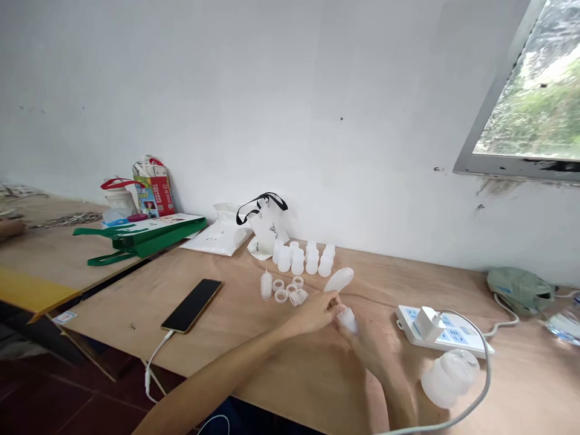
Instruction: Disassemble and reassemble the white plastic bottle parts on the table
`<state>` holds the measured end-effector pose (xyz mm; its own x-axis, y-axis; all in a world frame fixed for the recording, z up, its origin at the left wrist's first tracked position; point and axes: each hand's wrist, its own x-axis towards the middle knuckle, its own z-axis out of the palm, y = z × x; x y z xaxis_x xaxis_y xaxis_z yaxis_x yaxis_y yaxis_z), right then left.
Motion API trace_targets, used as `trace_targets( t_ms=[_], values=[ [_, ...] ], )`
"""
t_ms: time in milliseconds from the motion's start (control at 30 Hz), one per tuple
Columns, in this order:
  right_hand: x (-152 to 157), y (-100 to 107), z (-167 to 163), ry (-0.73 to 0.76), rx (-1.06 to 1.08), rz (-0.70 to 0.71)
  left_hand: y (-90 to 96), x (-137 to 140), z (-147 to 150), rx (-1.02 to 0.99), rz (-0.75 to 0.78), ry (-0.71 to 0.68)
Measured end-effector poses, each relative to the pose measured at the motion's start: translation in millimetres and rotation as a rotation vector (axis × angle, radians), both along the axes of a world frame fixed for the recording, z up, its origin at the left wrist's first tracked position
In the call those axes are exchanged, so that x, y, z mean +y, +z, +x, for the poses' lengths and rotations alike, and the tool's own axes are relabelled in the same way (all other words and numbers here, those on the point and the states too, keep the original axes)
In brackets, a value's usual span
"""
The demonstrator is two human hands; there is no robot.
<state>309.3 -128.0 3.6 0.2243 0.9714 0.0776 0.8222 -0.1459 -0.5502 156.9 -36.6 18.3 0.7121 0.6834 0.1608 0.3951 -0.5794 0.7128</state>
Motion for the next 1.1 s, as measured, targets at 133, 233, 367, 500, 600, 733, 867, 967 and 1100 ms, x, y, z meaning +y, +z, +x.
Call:
trace_targets(
  t_ms=[133,233,367,500,600,733,867,967,1100],
  values=[
    [0,11,-15,-0.025,-0.017,-0.024,3.3,-9,-4,0.021,0.034,0.077],
    [1,11,-14,-0.043,-0.096,-0.014,5.4,-12,-3,-0.001,0.026,0.093],
    [2,4,-5,0.013,-0.255,0.012,1.9,-12,-4,-0.006,-0.041,0.06],
    [1,2,-8,0.048,-0.318,0.014,-5.5,-21,-10,-0.012,-0.006,0.105],
    [-1,4,-19,0.085,-0.231,0.002,-9.1,-29,-18,-0.052,0.02,0.154],
    [-1,5,-27,0.129,-0.028,0.012,-10.6,-27,-28,-0.195,-0.115,0.12],
    [-3,6,-26,0.241,0.23,0.083,-6.2,-12,-41,-0.428,-0.428,0.035],
    [-8,9,-26,0.229,0.278,0.138,5.8,3,-59,-0.701,-0.561,0.057],
    [-13,16,-25,0.159,0.249,0.151,29.9,26,-98,-0.53,-0.228,0.221]
  ],
)
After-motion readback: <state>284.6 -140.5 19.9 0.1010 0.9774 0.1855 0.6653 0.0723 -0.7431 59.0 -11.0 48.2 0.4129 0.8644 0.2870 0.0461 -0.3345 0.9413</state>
